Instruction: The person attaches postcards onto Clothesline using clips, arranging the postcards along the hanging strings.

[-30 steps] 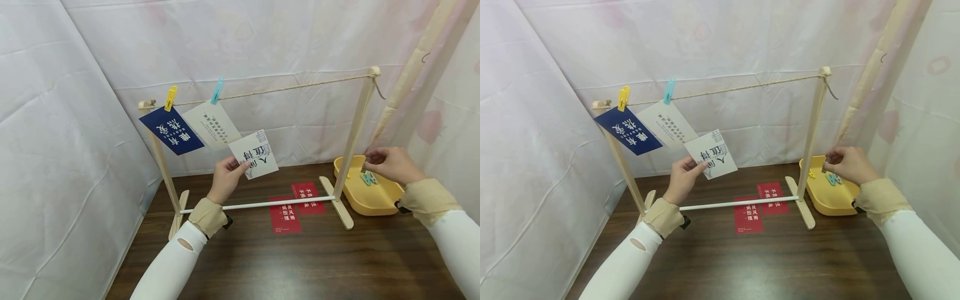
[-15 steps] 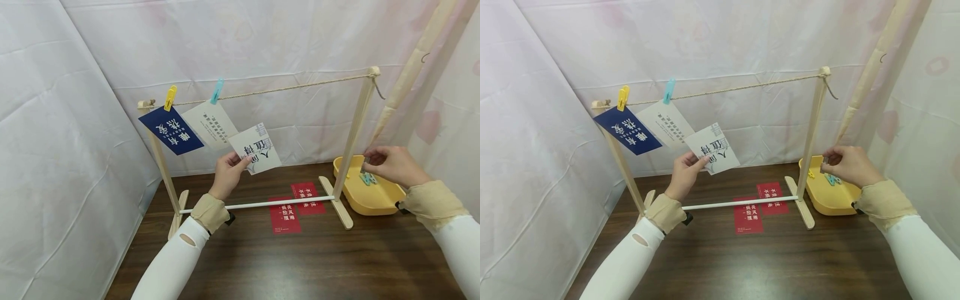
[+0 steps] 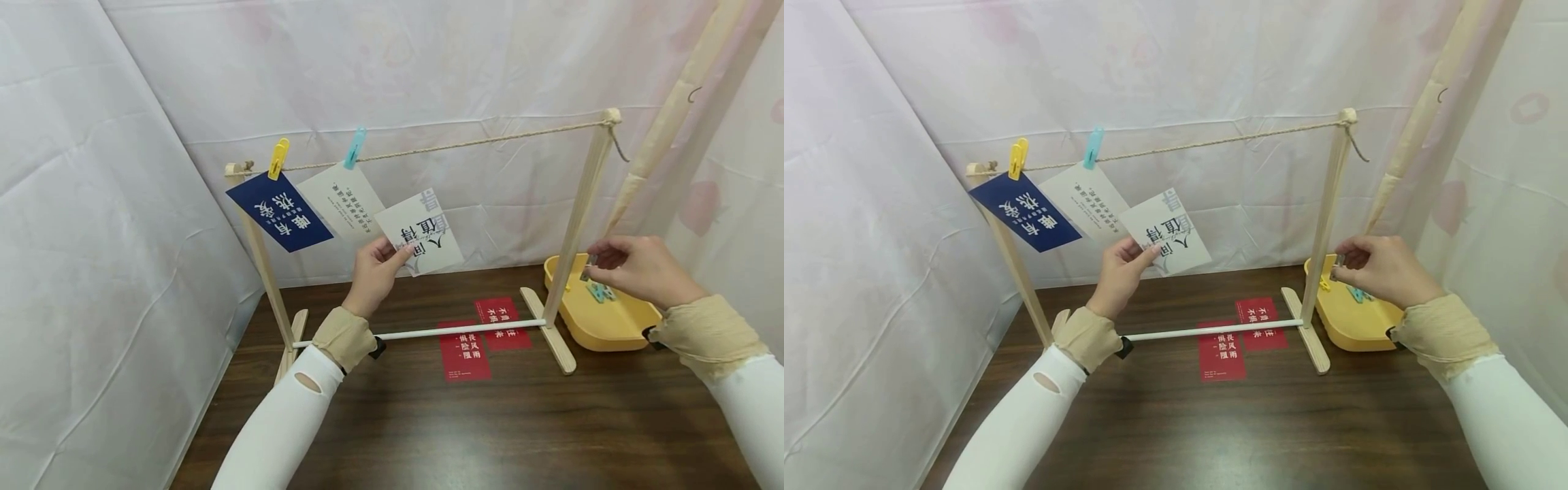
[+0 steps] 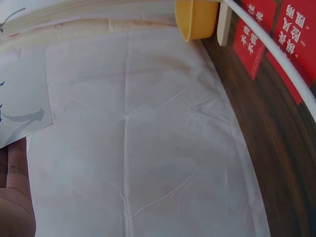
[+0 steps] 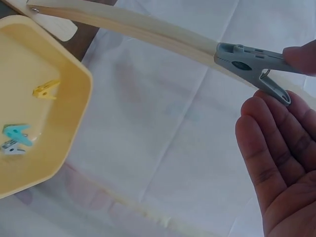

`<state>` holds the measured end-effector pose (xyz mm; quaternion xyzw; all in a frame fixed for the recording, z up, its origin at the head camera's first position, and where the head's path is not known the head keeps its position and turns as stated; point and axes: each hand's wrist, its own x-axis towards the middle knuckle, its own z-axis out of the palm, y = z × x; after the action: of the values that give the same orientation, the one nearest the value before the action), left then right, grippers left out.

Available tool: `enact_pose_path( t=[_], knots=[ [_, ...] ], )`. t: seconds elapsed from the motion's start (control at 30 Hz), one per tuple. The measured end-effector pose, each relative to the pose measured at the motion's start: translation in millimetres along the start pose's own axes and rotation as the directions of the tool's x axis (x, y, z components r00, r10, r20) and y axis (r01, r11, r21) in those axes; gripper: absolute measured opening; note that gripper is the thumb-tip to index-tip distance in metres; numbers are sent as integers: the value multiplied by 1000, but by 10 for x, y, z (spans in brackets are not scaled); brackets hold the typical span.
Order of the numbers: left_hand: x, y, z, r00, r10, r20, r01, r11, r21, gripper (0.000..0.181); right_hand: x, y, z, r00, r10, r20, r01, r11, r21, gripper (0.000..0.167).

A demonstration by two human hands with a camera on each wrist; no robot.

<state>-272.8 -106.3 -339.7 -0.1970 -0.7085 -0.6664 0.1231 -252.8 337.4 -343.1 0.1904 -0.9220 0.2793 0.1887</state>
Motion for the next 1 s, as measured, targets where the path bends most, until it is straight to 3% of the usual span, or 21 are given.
enact_pose_path(
  t=[0.27,0.57,1.0],
  knots=[
    [86,91,16,999,33,14,-33,999,-6,29,16,-182,-13,1000,-25,-18,25,1000,-8,23],
    [185,167,25,998,63,9,-63,998,-10,28,67,-286,-2,989,-146,-34,145,989,-42,26],
    [318,278,14,996,91,-16,-91,996,-3,24,107,-350,47,980,-194,-45,192,980,-47,29]
  ],
)
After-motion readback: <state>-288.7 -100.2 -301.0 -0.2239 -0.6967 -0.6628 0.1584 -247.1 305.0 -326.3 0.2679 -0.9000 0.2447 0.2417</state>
